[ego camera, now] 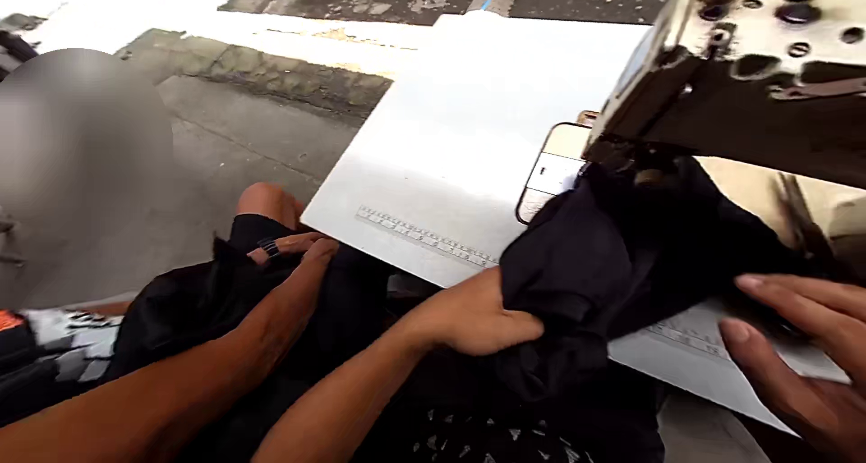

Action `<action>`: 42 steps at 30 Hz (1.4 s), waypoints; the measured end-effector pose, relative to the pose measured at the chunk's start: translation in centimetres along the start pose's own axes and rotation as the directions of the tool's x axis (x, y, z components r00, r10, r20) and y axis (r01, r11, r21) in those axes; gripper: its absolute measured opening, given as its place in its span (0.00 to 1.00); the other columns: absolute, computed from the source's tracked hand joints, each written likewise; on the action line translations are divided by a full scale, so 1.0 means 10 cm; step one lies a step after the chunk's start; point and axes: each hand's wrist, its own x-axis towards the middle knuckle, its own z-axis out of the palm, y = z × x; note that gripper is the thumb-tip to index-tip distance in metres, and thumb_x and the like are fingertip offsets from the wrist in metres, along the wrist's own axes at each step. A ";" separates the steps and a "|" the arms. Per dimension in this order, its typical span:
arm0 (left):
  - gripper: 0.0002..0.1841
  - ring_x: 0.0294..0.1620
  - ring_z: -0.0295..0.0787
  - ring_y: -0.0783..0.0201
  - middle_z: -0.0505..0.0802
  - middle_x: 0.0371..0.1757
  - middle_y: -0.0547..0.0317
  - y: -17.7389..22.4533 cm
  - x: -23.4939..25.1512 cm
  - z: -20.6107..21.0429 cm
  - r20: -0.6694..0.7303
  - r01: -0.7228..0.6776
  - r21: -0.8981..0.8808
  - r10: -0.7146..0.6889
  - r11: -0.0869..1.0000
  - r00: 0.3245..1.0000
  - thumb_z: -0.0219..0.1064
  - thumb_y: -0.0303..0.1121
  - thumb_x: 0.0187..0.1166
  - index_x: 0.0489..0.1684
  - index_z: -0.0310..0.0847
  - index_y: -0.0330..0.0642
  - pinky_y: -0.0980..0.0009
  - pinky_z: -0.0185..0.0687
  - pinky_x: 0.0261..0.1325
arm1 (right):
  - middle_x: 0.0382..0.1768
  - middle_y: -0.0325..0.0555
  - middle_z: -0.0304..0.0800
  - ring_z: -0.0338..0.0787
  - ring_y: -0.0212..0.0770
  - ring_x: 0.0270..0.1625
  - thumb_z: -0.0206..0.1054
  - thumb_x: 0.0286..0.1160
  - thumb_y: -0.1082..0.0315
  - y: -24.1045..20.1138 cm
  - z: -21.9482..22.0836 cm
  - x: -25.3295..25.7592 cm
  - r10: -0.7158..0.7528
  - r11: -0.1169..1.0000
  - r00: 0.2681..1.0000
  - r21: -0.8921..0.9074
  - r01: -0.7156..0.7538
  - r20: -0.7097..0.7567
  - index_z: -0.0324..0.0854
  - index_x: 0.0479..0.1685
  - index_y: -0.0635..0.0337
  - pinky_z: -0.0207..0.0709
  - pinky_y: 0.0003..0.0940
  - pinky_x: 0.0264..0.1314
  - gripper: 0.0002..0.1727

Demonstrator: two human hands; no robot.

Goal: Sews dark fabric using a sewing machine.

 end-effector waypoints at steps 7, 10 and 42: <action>0.04 0.31 0.84 0.77 0.88 0.26 0.68 0.58 0.27 -0.75 0.096 0.299 0.612 -0.444 0.732 0.891 0.66 0.28 0.70 0.29 0.86 0.46 0.73 0.80 0.39 | 0.67 0.55 0.90 0.86 0.56 0.73 0.58 0.85 0.60 0.51 0.24 0.57 -0.037 0.981 0.990 -0.182 0.061 0.134 0.89 0.63 0.60 0.76 0.51 0.76 0.20; 0.08 0.31 0.82 0.69 0.88 0.26 0.57 0.83 0.31 -0.75 0.010 0.364 0.582 -0.454 0.727 0.891 0.64 0.15 0.71 0.25 0.86 0.34 0.71 0.80 0.42 | 0.76 0.49 0.83 0.77 0.55 0.81 0.55 0.83 0.56 0.60 0.38 0.90 -0.075 0.972 0.929 -0.180 0.149 0.362 0.82 0.77 0.48 0.70 0.56 0.80 0.26; 0.20 0.62 0.85 0.44 0.91 0.52 0.48 -0.42 1.26 -1.21 0.188 -0.378 0.889 0.545 0.259 0.817 0.57 0.47 0.79 0.54 0.93 0.52 0.33 0.56 0.80 | 0.63 0.44 0.91 0.85 0.50 0.68 0.64 0.81 0.46 0.13 1.23 0.71 -0.017 0.989 0.976 -0.139 0.048 0.218 0.93 0.52 0.51 0.75 0.49 0.70 0.21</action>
